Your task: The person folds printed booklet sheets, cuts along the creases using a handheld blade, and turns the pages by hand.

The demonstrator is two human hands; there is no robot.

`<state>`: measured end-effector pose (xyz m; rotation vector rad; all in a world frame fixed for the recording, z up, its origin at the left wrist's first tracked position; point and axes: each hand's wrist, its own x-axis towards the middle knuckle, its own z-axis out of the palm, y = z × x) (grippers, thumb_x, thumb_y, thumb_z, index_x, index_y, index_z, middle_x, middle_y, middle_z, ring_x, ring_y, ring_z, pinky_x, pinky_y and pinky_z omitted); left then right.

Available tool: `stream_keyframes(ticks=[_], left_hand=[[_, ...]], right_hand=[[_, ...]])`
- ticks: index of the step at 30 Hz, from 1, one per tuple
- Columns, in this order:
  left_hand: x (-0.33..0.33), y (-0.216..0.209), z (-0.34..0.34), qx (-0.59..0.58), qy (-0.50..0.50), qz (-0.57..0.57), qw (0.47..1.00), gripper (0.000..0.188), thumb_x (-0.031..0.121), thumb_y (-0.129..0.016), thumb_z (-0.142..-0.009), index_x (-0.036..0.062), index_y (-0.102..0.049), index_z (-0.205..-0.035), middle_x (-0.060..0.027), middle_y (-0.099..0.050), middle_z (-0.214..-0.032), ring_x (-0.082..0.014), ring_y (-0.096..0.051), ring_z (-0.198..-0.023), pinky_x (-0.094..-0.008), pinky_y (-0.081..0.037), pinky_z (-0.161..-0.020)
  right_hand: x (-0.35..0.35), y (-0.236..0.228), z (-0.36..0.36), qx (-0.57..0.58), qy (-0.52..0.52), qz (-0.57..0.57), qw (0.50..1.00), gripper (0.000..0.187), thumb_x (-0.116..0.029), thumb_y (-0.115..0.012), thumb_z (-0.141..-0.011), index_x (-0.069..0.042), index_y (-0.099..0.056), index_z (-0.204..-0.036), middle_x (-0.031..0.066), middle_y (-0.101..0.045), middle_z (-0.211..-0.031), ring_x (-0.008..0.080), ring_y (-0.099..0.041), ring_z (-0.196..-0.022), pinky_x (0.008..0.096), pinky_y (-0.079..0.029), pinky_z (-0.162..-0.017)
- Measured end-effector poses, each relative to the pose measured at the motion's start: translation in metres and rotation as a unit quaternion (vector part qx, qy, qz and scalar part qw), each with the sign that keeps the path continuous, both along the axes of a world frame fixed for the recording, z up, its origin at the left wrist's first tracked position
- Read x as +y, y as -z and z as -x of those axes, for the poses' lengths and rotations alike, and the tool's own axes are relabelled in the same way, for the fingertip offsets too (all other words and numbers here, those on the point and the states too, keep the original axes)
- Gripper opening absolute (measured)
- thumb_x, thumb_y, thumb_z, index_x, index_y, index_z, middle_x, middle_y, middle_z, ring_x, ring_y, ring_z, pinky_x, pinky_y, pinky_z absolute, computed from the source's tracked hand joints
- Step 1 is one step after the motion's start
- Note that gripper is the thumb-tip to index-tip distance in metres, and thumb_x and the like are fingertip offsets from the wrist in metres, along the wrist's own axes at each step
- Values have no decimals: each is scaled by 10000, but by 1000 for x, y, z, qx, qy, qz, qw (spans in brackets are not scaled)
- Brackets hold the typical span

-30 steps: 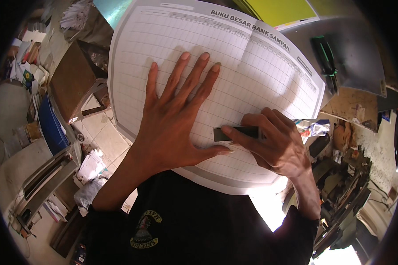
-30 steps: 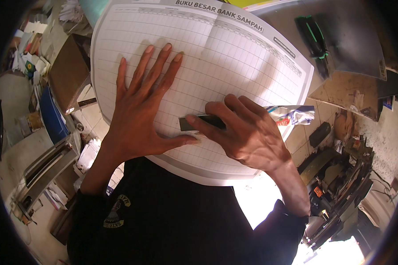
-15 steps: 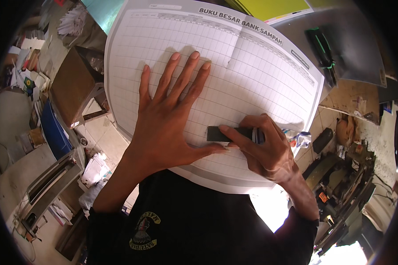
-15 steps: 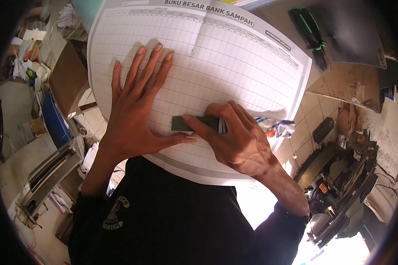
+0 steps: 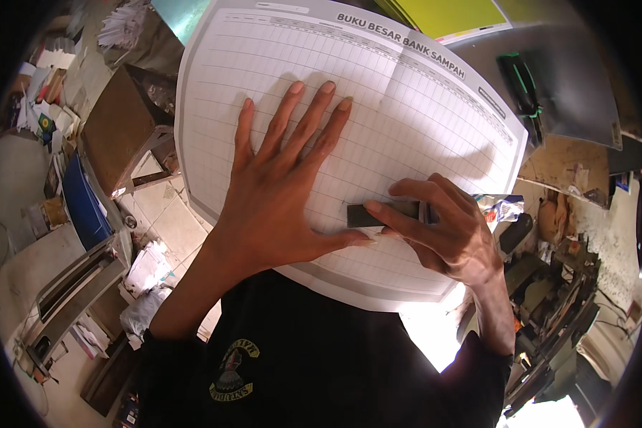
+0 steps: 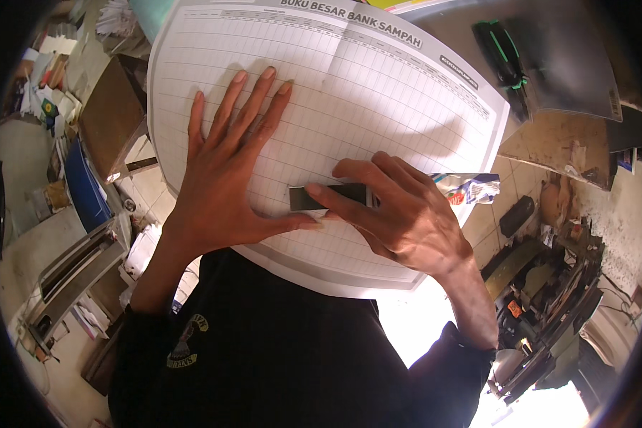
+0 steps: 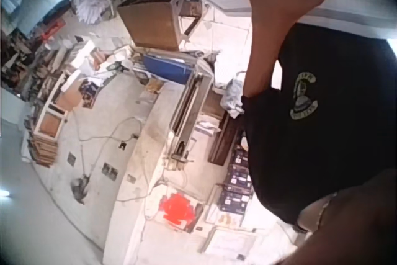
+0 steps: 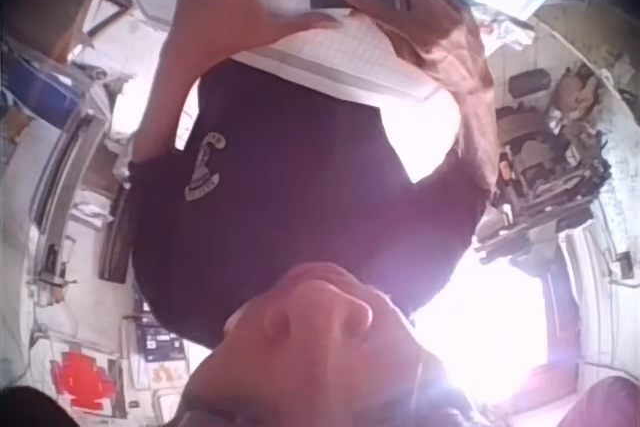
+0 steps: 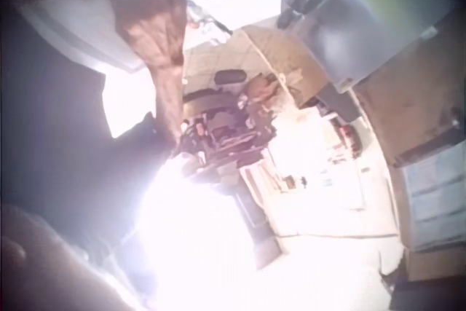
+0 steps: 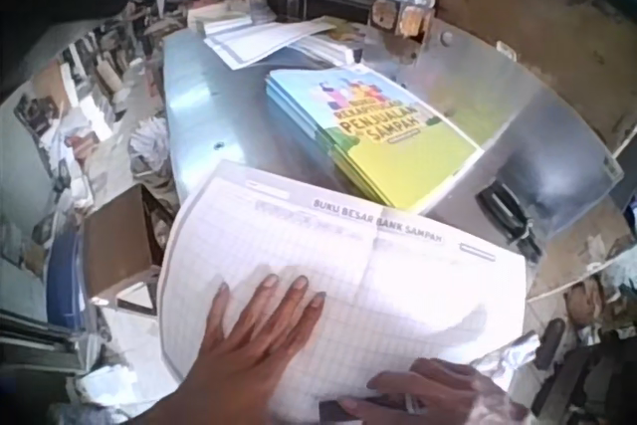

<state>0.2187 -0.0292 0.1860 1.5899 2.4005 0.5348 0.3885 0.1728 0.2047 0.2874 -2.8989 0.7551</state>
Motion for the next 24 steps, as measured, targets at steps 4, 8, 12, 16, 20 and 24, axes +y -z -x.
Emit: stream_keyframes(ticks=[4, 8, 12, 16, 20, 24], left_hand=[[-1, 1, 1, 1, -1, 4, 1000, 1348, 881, -725, -639, 118, -261, -1648, -152, -217, -1714, -364, -110, -1602, -641, 35, -1251], [0, 0, 0, -4, -1, 10, 1000, 1355, 885, -725, -632, 117, -261, -1647, -150, -215, -1715, -365, -108, -1602, -640, 35, -1252], [0, 1, 0, -6, -1, 7, 1000, 1350, 886, -719, -637, 116, -260, -1648, -151, -214, -1716, -370, -105, -1602, -639, 37, -1251], [1, 1, -1, -2, -2, 3, 1000, 1344, 885, -716, -644, 118, -259, -1648, -156, -214, -1715, -375, -108, -1601, -641, 34, -1250], [2, -2, 1, 2, 3, 11, 1000, 1349, 888, -715, -641, 120, -255, -1650, -158, -215, -1714, -379, -113, -1599, -645, 28, -1249], [0, 0, 2, 5, 2, 12, 1000, 1361, 897, -709, -632, 120, -252, -1652, -157, -216, -1715, -382, -118, -1598, -648, 26, -1248]], right_hand=[[1, 1, 4, -2, -22, -29, 999, 559, -153, -820, -749, -211, -725, -1297, 8, -623, -1137, 196, -617, -883, 328, -610, -745], [0, -1, 7, -5, -25, -39, 999, 570, -113, -805, -721, -197, -726, -1279, 0, -616, -1122, 190, -602, -872, 314, -610, -749], [3, -4, 11, -8, -41, -49, 998, 543, -111, -802, -718, -181, -732, -1252, -5, -608, -1092, 182, -597, -864, 312, -614, -756], [6, -3, 15, -10, -47, -44, 998, 522, -110, -800, -726, -173, -735, -1241, -8, -603, -1078, 178, -595, -861, 312, -614, -755], [8, 10, 14, 36, -51, -48, 997, 524, -153, -798, -737, -181, -734, -1256, -10, -596, -1068, 176, -591, -850, 307, -610, -742], [4, 20, 11, 90, -42, -68, 993, 501, -224, -800, -737, -180, -762, -1234, -10, -585, -1078, 180, -585, -814, 308, -601, -698]])
